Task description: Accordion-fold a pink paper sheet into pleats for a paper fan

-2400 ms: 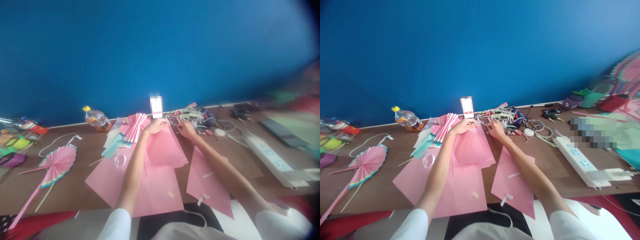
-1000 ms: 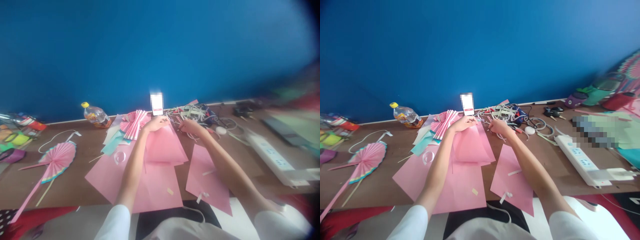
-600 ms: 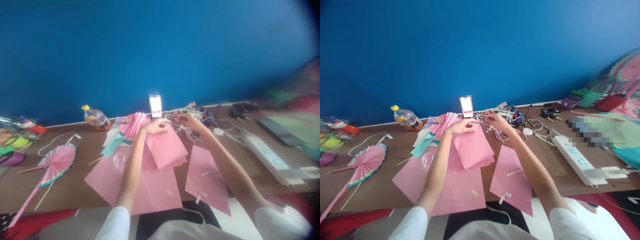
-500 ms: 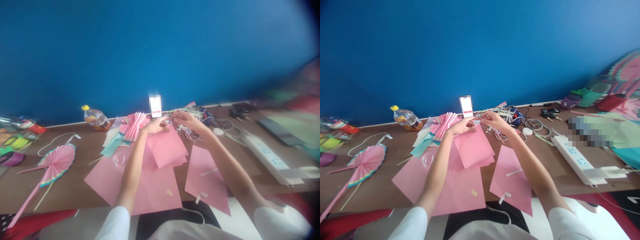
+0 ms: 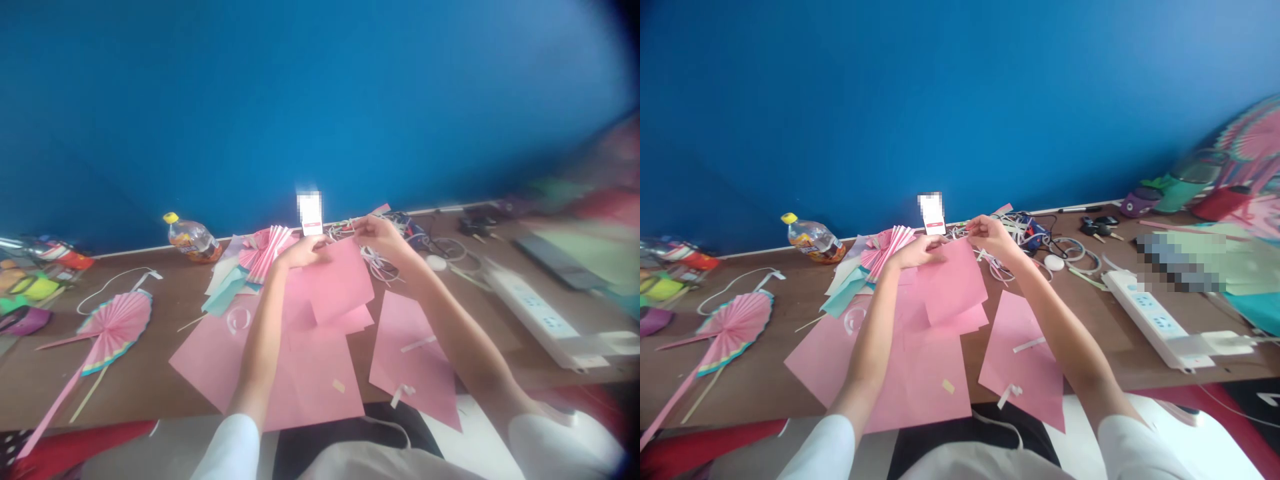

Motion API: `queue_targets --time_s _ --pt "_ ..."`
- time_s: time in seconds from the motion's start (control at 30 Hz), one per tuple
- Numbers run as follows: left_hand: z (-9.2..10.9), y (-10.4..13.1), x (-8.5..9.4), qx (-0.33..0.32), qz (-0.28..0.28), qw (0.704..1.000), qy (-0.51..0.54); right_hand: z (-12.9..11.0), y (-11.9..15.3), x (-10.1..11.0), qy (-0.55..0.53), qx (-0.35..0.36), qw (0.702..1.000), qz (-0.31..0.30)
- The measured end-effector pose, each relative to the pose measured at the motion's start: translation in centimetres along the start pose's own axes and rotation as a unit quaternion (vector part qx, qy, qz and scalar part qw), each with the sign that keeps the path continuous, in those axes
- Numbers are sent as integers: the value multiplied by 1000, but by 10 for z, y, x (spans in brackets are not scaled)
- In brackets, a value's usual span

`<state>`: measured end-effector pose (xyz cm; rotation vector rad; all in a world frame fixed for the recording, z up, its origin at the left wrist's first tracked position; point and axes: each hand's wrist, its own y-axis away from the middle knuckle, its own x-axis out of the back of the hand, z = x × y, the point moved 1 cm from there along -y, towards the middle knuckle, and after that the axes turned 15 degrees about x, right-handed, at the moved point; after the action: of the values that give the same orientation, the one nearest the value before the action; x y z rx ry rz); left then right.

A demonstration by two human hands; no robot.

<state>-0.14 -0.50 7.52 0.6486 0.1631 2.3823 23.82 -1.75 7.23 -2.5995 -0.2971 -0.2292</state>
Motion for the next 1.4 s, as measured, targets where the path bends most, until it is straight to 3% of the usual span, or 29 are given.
queue_targets --time_s 0.1,0.2,0.33,0.57,0.77,0.97,1.1,1.2,1.3,1.4 --pt "2 11 12 3 35 998 -46 3 -2 11 -5 4 999 40" --pt "2 22 21 32 105 991 -76 2 -3 19 -6 -4 998 62" --pt "-2 26 24 71 152 985 -46 -6 -2 20 -4 -7 998 61" --pt "-4 23 29 34 203 978 -41 -1 -3 17 36 -3 997 70" --pt "17 21 8 -47 225 964 -136 -3 -1 -3 73 34 995 60" --pt "27 8 -13 -64 175 973 -136 -20 3 -12 69 54 995 41" --pt "22 10 -4 -58 228 967 -98 -16 0 -2 91 31 993 62" --pt "17 16 7 -40 282 957 -58 -11 -2 11 118 20 992 39" --pt "16 25 17 -9 313 949 -42 -10 -3 24 162 39 986 25" --pt "20 35 20 5 334 941 -57 -15 -2 26 237 70 967 54"
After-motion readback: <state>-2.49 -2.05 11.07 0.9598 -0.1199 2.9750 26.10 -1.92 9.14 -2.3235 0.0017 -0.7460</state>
